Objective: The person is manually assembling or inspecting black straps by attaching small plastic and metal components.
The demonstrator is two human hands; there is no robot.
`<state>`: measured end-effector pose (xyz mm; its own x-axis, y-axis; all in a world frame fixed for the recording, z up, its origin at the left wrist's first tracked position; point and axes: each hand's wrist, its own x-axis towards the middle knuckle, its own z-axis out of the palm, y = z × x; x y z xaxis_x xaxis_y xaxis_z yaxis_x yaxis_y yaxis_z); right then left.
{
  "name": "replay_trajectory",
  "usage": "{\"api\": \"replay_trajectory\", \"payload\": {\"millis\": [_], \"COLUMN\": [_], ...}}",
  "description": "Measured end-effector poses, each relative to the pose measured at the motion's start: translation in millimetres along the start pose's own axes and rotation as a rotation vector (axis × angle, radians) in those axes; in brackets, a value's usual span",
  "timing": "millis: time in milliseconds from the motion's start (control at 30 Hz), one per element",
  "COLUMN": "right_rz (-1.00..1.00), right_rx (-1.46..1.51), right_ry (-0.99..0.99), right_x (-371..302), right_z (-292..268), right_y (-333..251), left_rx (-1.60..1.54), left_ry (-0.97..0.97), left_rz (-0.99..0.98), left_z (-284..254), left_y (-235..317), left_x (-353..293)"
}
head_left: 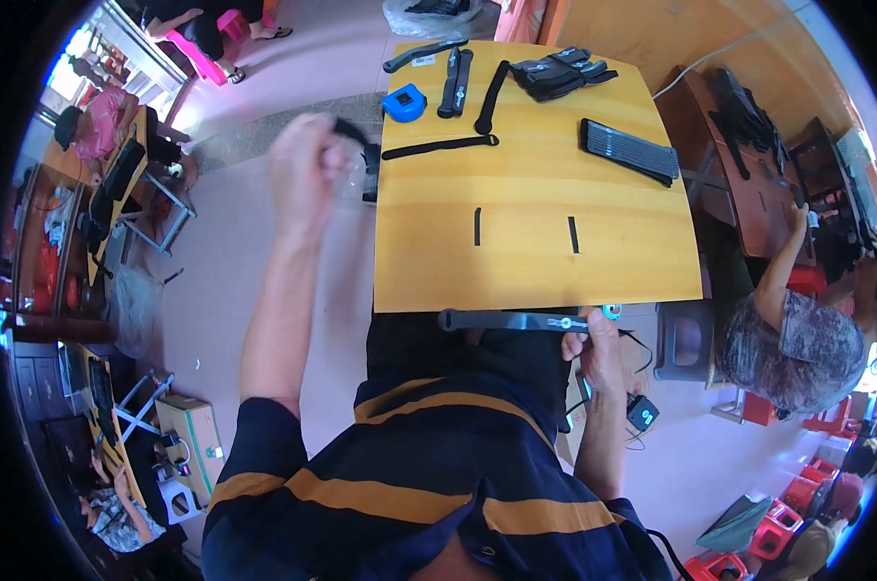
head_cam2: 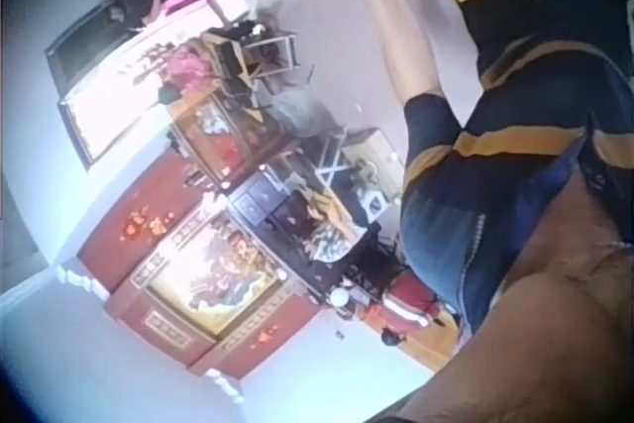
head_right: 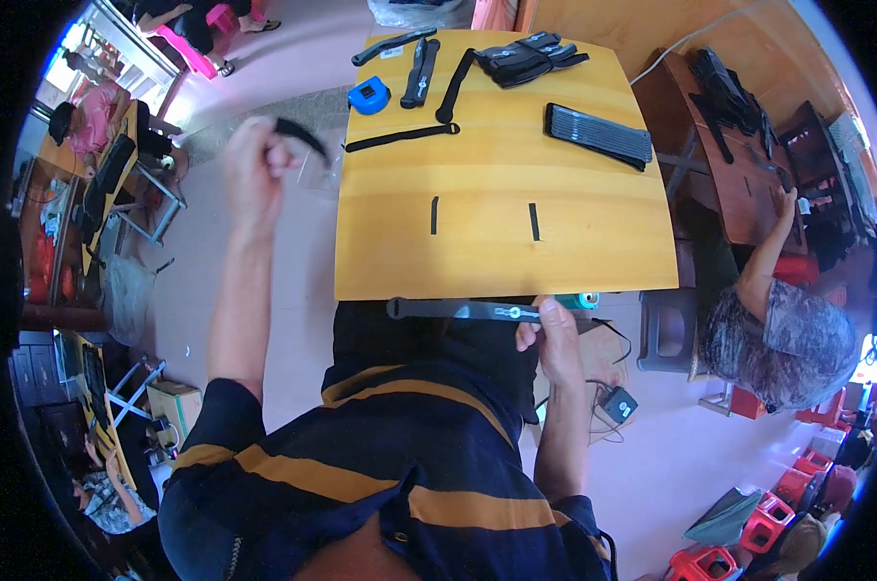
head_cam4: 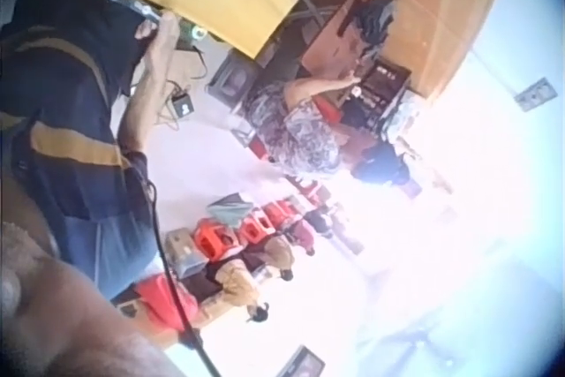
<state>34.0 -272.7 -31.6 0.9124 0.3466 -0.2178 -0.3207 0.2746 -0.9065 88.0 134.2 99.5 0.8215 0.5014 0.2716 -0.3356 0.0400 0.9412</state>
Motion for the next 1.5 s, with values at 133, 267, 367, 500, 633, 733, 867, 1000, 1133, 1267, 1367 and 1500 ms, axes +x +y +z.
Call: {"api": "replay_trajectory", "payload": {"millis": [133, 267, 367, 500, 633, 733, 867, 1000, 1133, 1267, 1367, 1500], "right_rz": [0.030, 0.060, 0.059, 0.052, 0.056, 0.054, 0.040, 0.007, 0.000, 0.012, 0.035, 0.090], "right_rx": [0.012, -0.007, 0.010, 0.031, -0.025, -0.023, 0.000, -0.007, -0.039, -0.112, -0.182, -0.305], "right_ry": [-0.052, -0.032, 0.000, -0.014, -0.032, -0.080, -0.106, -0.076, -0.082, -0.073, -0.115, -0.138], "right_x": [-4, -16, -22, -17, -8, -2, 1, 3, 9, 21, 34, 53], "right_z": [7, 7, 3, -1, 4, 11, 16, 17, 14, 14, 16, 20], "right_y": [13, 14, 16, 23, 22, 20, 19, 16, 12, 0, -8, -14], "left_rx": [-0.110, -0.243, -0.176, -0.064, 0.102, 0.311, 0.763, 0.907, 1.010, 1.031, 1.081, 1.163], "left_ry": [-0.171, -0.202, -0.119, -0.047, 0.015, 0.021, 0.084, 0.082, 0.045, -0.002, -0.014, -0.054], "left_rz": [-0.020, -0.103, -0.160, -0.243, -0.254, -0.219, 0.051, 0.100, 0.108, 0.071, 0.093, 0.117], "left_z": [75, 106, 83, 26, -3, -13, -22, -15, -19, -23, -24, -18], "left_y": [-21, -57, -87, -124, -139, -149, -165, -155, -152, -154, -154, -149], "left_x": [15, 25, 21, 9, -5, -10, -5, -8, -9, -10, -10, -5]}}
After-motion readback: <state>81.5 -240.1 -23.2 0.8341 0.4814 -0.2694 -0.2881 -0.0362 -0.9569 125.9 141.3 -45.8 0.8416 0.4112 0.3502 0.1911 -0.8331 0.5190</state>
